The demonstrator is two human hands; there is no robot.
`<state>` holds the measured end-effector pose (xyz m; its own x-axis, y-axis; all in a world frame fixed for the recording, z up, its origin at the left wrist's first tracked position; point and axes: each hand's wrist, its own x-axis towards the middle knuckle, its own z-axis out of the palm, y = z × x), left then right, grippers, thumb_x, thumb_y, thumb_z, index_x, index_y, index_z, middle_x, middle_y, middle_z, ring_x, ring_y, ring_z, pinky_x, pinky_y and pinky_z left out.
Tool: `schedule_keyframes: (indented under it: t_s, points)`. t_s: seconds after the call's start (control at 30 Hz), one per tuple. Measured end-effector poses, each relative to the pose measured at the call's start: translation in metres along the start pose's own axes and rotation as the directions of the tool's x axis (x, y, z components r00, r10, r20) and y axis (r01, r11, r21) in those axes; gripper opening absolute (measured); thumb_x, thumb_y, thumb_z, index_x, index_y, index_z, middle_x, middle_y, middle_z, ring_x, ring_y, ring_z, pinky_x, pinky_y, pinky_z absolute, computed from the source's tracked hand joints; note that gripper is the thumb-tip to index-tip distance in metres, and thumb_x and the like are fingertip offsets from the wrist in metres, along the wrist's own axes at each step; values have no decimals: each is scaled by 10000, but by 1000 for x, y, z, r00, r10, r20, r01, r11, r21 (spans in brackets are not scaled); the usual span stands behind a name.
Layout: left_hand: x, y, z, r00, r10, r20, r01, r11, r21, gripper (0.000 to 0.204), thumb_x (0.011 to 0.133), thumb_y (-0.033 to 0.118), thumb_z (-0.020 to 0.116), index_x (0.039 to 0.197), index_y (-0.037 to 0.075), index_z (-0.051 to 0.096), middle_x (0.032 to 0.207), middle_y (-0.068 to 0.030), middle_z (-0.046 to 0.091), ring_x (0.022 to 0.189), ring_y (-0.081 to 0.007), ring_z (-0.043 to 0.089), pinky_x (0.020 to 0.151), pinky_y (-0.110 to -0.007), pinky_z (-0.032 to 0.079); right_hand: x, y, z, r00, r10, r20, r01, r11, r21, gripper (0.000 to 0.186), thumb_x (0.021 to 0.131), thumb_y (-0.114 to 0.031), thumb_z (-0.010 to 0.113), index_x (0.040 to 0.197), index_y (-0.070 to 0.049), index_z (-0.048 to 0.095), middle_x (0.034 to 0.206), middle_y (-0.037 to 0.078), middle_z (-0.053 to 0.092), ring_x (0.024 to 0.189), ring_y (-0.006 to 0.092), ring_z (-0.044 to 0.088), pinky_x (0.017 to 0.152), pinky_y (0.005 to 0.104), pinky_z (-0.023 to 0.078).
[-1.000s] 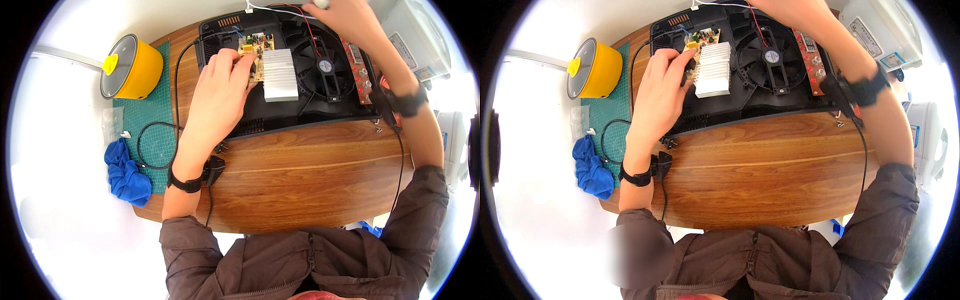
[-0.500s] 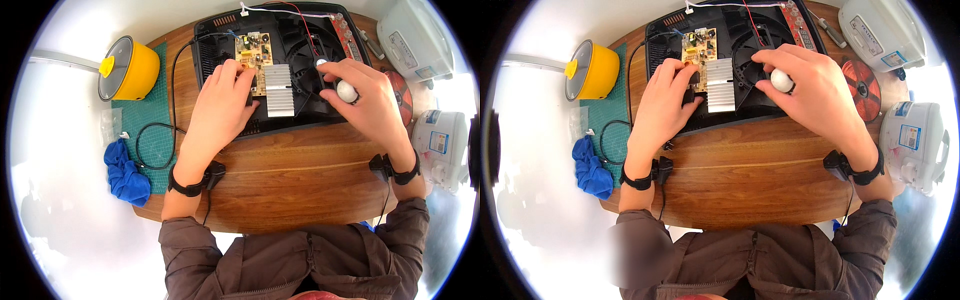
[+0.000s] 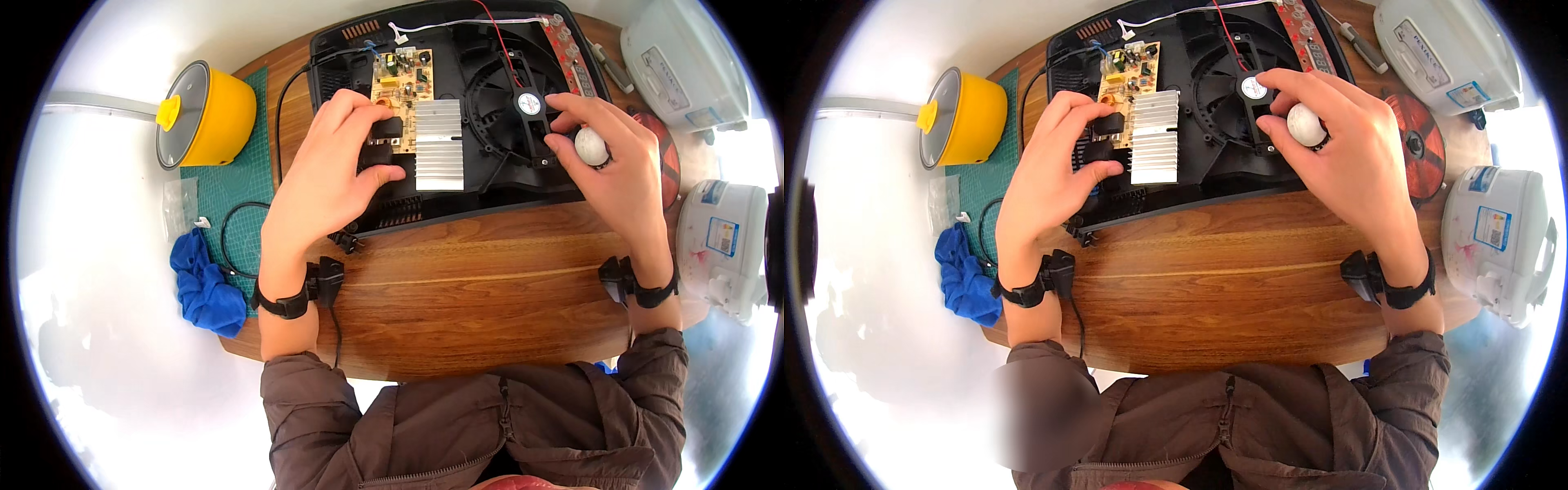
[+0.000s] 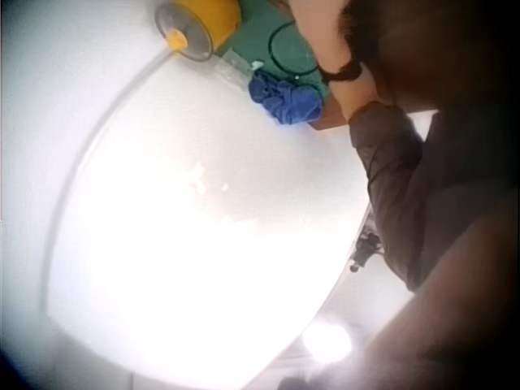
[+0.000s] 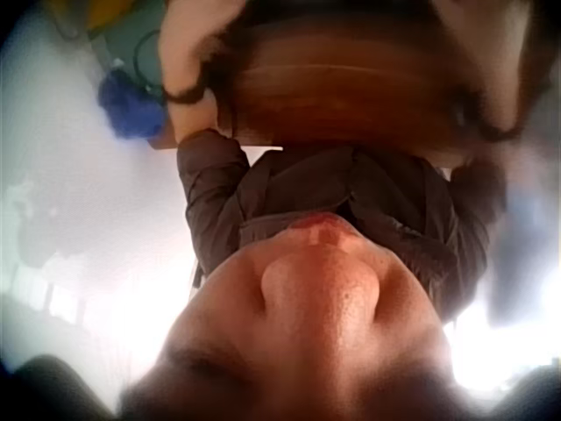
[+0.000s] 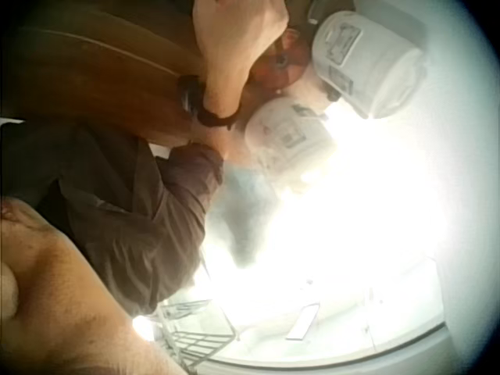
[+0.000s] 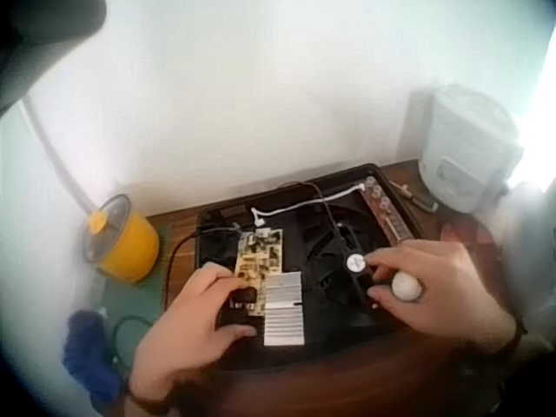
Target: The person removes a circuit board from a disassembled appliance, uses a screwdriver to adjust components on the board, and then reinserts the board into the appliance housing.
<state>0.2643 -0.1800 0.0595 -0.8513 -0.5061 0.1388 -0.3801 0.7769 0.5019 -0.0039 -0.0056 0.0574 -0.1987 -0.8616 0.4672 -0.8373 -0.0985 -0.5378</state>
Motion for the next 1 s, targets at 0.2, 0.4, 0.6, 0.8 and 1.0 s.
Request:
schedule_keyframes:
  t_s: [0.2,0.4,0.6,0.8,1.0]
  points:
    - [3,-3,5,997,-75,24,76,996,-55,563,745,3,861,1258,14,629,1190,-94,556,1060,-280,602,952,-349,510,-4,1,2,999,35,-6,-35,999,-8,328,830,-61,810,1148,-106,745,840,35,704,740,246,682,672,328,551]
    - [0,-4,3,998,-27,53,26,1000,15,561,761,38,863,1270,25,628,1205,-103,557,1087,-310,605,941,-371,516,-6,1,5,999,-4,34,6,998,-55,363,824,-81,826,1173,-130,740,853,24,701,742,243,686,650,345,551]
    - [-1,-1,0,998,-48,32,47,998,32,479,756,2,847,1187,30,639,1172,-91,593,1067,-311,629,922,-365,526,-5,-10,8,996,-54,75,61,995,-85,371,795,-86,839,1150,-130,741,860,25,699,749,247,691,631,352,554]
    - [-2,-9,-2,998,54,33,-55,998,12,273,815,-6,797,1046,14,653,996,-99,627,942,-306,646,820,-364,523,-1,-28,16,977,-165,136,181,977,-115,387,751,-104,849,1116,-119,722,853,35,667,742,257,678,608,371,551]
    - [-2,-7,0,1000,-19,6,19,998,-52,261,816,-23,796,1024,17,643,915,-97,646,864,-265,671,773,-347,542,1,-32,25,967,-194,163,215,969,-119,391,759,-61,839,1131,-87,719,852,46,665,742,254,672,613,363,548]
